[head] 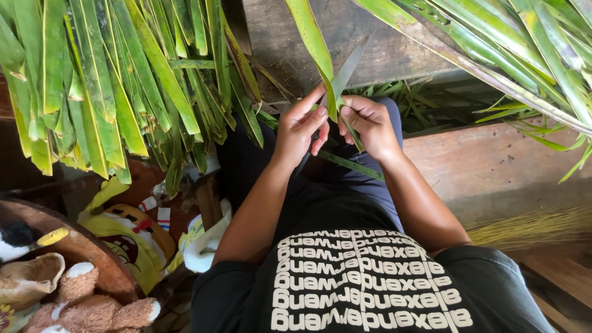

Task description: Stripping the leafy part from palm frond midribs using a knife

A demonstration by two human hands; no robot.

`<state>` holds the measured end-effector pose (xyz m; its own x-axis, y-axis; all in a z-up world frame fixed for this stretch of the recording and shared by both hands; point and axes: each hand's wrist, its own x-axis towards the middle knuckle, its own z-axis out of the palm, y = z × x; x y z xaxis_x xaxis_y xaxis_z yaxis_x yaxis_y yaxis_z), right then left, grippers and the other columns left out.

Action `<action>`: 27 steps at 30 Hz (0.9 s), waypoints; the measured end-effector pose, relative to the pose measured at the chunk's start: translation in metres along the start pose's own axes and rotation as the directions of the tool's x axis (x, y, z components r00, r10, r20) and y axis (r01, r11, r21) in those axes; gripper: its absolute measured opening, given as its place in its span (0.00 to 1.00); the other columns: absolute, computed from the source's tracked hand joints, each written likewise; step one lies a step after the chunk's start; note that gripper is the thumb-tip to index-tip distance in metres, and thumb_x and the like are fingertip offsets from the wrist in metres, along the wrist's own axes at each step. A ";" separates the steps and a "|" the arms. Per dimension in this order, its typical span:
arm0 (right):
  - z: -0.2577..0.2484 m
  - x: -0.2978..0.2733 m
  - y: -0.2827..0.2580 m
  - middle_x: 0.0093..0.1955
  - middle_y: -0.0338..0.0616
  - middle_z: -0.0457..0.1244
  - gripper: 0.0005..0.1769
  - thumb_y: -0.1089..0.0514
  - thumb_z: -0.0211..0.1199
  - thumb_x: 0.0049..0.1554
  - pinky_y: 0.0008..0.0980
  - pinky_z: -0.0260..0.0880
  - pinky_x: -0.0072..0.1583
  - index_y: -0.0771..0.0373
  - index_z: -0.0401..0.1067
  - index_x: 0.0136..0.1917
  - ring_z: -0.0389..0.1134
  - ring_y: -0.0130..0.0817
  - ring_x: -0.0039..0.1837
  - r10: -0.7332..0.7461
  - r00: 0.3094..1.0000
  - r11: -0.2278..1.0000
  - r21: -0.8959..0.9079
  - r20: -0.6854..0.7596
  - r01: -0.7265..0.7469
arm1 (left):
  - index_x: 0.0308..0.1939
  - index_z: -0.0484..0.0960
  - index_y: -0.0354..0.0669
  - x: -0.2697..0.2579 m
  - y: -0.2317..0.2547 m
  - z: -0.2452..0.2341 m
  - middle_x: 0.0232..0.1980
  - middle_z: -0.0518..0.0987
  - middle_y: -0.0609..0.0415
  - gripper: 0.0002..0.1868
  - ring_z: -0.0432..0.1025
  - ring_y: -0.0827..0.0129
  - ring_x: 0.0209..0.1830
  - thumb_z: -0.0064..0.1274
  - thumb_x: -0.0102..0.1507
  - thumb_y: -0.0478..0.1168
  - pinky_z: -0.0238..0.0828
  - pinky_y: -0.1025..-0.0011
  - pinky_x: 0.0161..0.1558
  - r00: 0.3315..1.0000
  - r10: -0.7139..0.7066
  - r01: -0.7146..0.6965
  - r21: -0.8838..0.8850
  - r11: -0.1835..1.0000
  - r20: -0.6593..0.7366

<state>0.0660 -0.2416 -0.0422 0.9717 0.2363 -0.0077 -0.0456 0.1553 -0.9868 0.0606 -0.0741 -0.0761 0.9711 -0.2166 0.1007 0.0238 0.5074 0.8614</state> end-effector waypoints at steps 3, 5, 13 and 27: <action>-0.001 0.000 0.003 0.28 0.53 0.61 0.09 0.68 0.50 0.62 0.25 0.63 0.27 0.75 0.71 0.46 0.64 0.31 0.25 -0.023 1.000 0.999 -0.022 0.010 0.023 | 0.70 0.65 0.49 0.000 0.000 0.001 0.19 0.74 0.39 0.24 0.63 0.66 0.07 0.45 0.70 0.33 0.61 0.78 0.06 1.000 0.024 -0.024 0.012 1.000 0.001; 0.000 -0.003 0.003 0.28 0.52 0.61 0.09 0.68 0.50 0.62 0.25 0.63 0.28 0.75 0.71 0.46 0.64 0.31 0.25 -0.026 1.000 0.999 -0.019 0.012 0.026 | 0.70 0.66 0.49 0.001 -0.001 0.000 0.19 0.75 0.40 0.23 0.64 0.67 0.07 0.45 0.70 0.33 0.61 0.78 0.06 0.999 0.038 -0.038 0.033 0.999 -0.011; 0.003 -0.010 -0.007 0.28 0.50 0.61 0.11 0.67 0.49 0.64 0.22 0.62 0.29 0.75 0.71 0.47 0.64 0.30 0.27 -0.003 0.999 0.998 -0.065 0.044 0.006 | 0.69 0.65 0.45 0.008 0.003 -0.001 0.22 0.77 0.41 0.22 0.66 0.70 0.09 0.45 0.71 0.34 0.62 0.80 0.08 0.990 0.106 -0.102 0.043 0.994 -0.091; -0.001 0.015 -0.005 0.28 0.50 0.62 0.04 0.71 0.57 0.60 0.24 0.64 0.35 0.74 0.72 0.44 0.66 0.30 0.31 -0.106 0.986 0.974 -0.187 0.131 0.130 | 0.70 0.65 0.51 -0.004 -0.019 0.009 0.19 0.74 0.44 0.23 0.64 0.70 0.08 0.44 0.70 0.35 0.62 0.81 0.07 0.983 0.115 -0.093 0.157 0.983 -0.141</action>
<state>0.0812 -0.2401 -0.0376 0.9321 0.3424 0.1184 0.1252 0.0023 -0.9921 0.0540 -0.0902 -0.0890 0.9910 -0.0370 0.1285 -0.1042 0.3882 0.9157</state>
